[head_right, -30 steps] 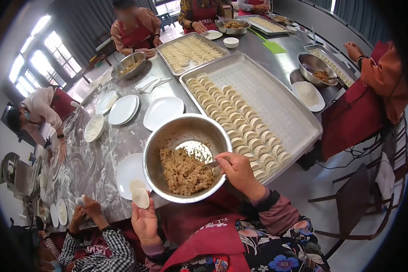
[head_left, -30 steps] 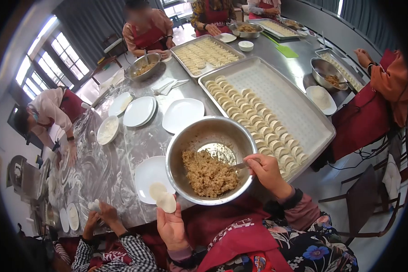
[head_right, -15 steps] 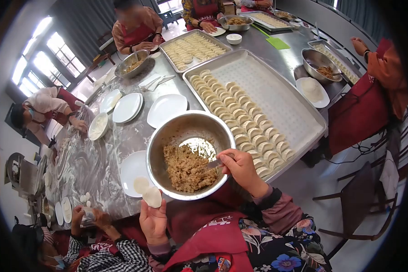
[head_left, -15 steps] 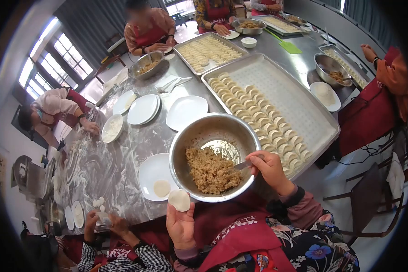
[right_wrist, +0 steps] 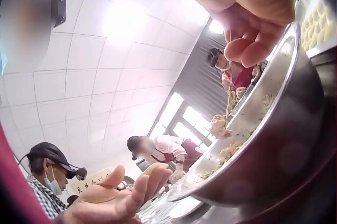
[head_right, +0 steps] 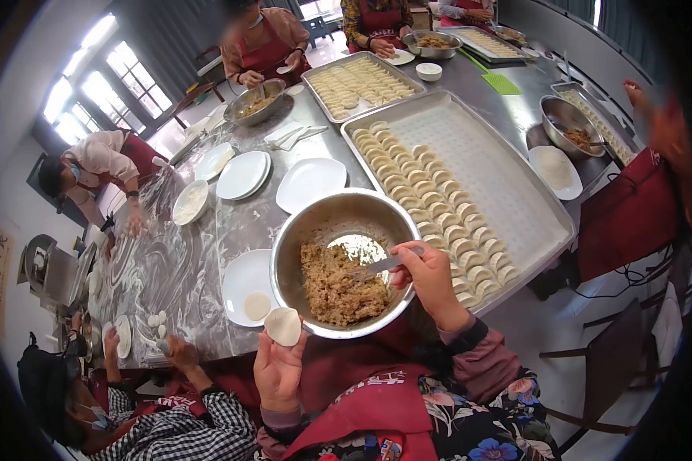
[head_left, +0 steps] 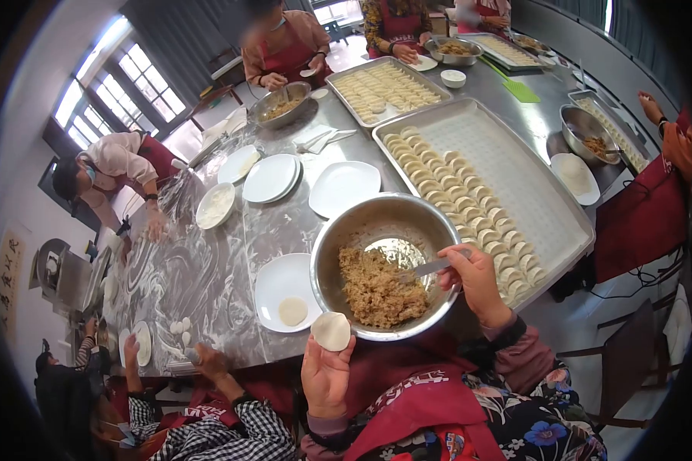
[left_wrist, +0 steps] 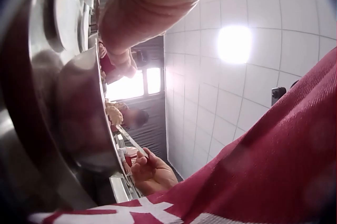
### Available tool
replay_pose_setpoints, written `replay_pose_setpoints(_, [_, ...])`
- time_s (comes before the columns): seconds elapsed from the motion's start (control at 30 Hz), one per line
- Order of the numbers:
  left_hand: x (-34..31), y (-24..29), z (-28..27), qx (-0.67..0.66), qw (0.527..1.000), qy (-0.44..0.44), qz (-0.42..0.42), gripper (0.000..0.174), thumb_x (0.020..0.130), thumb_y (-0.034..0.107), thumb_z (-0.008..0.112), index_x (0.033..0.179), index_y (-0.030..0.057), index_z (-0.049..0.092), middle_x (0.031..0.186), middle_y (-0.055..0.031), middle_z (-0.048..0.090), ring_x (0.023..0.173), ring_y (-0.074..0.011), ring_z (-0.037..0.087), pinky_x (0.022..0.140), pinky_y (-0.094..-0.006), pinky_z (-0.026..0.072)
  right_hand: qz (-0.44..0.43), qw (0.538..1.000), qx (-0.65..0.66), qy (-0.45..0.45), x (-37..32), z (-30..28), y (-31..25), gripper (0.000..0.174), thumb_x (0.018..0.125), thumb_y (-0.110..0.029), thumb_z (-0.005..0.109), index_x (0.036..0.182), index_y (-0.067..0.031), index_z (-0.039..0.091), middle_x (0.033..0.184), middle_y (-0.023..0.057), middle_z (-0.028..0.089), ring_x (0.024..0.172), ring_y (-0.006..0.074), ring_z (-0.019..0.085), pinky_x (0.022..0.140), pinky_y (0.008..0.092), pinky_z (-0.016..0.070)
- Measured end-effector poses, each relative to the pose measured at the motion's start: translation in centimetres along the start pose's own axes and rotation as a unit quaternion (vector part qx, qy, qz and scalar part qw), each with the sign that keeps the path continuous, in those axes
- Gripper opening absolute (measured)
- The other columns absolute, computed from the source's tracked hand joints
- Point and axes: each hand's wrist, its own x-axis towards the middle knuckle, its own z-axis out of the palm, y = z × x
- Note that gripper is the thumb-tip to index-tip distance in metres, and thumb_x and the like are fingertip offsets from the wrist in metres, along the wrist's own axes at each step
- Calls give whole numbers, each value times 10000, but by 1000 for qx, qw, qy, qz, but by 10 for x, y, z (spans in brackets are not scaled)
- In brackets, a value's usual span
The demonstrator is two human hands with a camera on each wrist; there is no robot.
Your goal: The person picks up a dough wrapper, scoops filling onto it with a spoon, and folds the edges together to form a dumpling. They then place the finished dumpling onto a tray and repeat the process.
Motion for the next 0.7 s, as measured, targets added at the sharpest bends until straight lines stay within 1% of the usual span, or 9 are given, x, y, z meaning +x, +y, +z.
replay_pose_setpoints(0.27, [12,-7,38,-24,997,-58,-40,488,967,334,428,1322,9,345,1320,-162,450,1219,-305,455,1003,-476,408,58,990,123,-35,-17,1,-27,220,941,-151,485,983,42,581,790,134,640,609,169,615,589,295,530])
replay_pose_setpoints(0.37, [20,-14,56,-49,992,-96,-62,550,958,395,424,1344,19,314,1332,-150,434,1239,-294,432,1029,-472,378,-89,995,3,-44,-36,20,-28,187,919,-86,510,1002,44,617,817,155,648,688,209,626,646,296,512])
replay_pose_setpoints(0.4, [21,-16,59,-61,989,-116,-76,580,953,422,423,1355,24,297,1339,-145,423,1250,-289,418,1041,-468,364,-86,995,-1,-55,-40,25,-32,187,919,-86,510,1002,44,617,817,155,648,688,209,626,646,296,512])
replay_pose_setpoints(0.43, [22,-18,59,-55,989,-113,-72,620,944,467,410,1361,27,280,1349,-136,408,1260,-277,404,1048,-461,353,-201,965,-142,-93,-46,30,-39,173,903,-73,527,997,27,632,807,160,645,691,228,627,641,302,507])
replay_pose_setpoints(0.47, [23,-17,61,-60,990,-111,-65,620,944,467,410,1361,27,280,1349,-136,408,1260,-277,404,1048,-461,353,-313,900,-277,-128,-49,33,-43,164,886,-61,544,993,10,646,797,165,642,693,248,628,636,309,503])
replay_pose_setpoints(0.53, [22,-17,63,-67,989,-116,-57,652,932,508,400,1356,26,286,1348,-132,408,1251,-270,410,1049,-463,345,-351,873,-308,-141,-53,35,-33,178,825,-44,591,987,-15,661,830,170,631,689,281,620,638,339,504])
replay_pose_setpoints(0.6, [22,-17,63,-70,990,-115,-51,669,925,526,400,1355,25,288,1344,-132,410,1242,-267,416,1043,-460,350,-519,732,-388,-212,-55,45,-29,227,763,-55,620,983,-8,655,883,167,620,696,289,614,644,358,510])
replay_pose_setpoints(0.63, [23,-17,63,-68,989,-119,-49,687,918,544,399,1353,24,289,1340,-133,413,1234,-265,422,1036,-457,354,-537,701,-401,-243,-55,47,-30,281,699,-76,637,973,-13,654,941,164,608,729,268,612,646,366,511])
replay_pose_setpoints(0.7, [22,-16,60,-64,991,-111,-42,698,910,559,397,1348,24,301,1328,-156,422,1231,-283,426,1020,-457,369,-544,676,-423,-260,-59,51,-29,294,693,-82,636,979,-15,653,944,164,606,745,260,610,648,367,511])
